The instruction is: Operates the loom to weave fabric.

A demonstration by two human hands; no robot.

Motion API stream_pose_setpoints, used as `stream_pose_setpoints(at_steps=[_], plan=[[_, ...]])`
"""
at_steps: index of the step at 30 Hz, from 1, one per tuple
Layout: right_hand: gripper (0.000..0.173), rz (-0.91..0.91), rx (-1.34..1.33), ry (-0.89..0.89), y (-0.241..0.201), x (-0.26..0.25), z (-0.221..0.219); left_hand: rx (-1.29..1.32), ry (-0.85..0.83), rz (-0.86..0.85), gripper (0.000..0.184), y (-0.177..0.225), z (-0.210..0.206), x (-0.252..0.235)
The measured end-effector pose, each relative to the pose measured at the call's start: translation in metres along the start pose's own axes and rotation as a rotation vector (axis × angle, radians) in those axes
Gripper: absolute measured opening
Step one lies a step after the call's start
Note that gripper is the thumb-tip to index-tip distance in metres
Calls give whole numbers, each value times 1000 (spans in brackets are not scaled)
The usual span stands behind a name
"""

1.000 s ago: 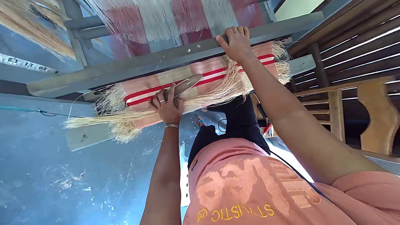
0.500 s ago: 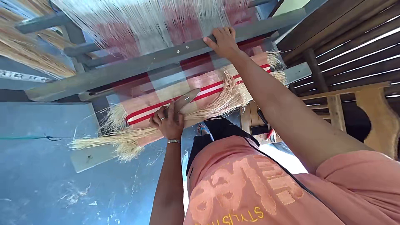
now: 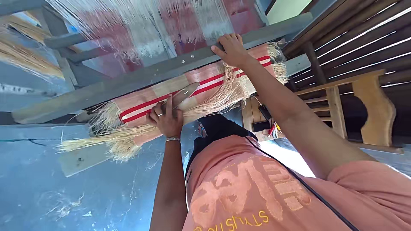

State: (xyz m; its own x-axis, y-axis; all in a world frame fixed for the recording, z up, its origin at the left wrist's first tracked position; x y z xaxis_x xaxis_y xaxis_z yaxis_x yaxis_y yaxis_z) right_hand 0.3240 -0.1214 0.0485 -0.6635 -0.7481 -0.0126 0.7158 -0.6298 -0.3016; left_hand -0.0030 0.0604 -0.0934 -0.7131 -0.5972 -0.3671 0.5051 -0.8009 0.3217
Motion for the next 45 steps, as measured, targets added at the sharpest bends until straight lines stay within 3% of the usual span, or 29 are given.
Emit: stream_pose_setpoints(at_steps=[3, 6, 8, 12, 14, 16, 23, 26, 30, 33, 36, 38, 41, 45], plan=[[49, 81, -138, 114, 3, 11, -1, 6, 6, 13, 54, -2, 0, 2], [30, 69, -315, 492, 3, 47, 5, 12, 9, 25, 53, -2, -1, 1], [25, -38, -384, 646, 9, 74, -3, 9, 3, 40, 53, -2, -1, 2], [25, -218, -438, 479, 20, 91, -42, 8, 10, 38, 52, 1, 1, 2], [34, -236, -398, 389, 22, 84, -58, -1, 17, 33, 52, 2, 4, 2], [37, -248, -373, 370, 25, 76, -70, -10, 25, 28, 53, 2, 4, 2], [23, -290, -407, 370, 37, 78, -84, 24, -53, 28, 53, 2, 14, -6], [22, -323, -519, 375, 37, 87, -82, 46, -5, 38, 53, 6, 18, -14], [24, -450, -758, 427, 44, 95, -77, 44, 106, -33, 39, 20, 18, -14], [31, -541, -995, 440, 54, 105, -70, 174, -80, -235, 31, 36, 25, 2], [23, -595, -1100, 431, 62, 112, -59, 269, -292, -368, 45, 32, 13, 16], [23, -636, -1117, 396, 66, 117, -53, 279, -278, -375, 43, 29, 6, 22], [21, -699, -1135, 371, 68, 121, -43, 286, -242, -348, 24, 31, 2, 19], [15, -724, -1112, 350, 76, 122, -30, 249, -208, -321, 27, 37, 0, 0]])
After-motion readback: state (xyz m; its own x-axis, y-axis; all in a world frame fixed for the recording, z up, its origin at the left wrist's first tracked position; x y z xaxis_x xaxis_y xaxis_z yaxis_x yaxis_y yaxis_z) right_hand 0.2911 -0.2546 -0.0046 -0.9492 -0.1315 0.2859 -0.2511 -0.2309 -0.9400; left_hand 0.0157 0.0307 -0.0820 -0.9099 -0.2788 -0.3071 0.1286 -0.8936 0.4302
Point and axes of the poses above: each hand's wrist, its own x-axis away from the middle knuckle, its own z-axis out of the back of the hand, y = z × x, the point moved 2 cm from there along -x, towards the middle knuckle, and after that the axes turned 2 degrees about z, right-handed, at the moved point
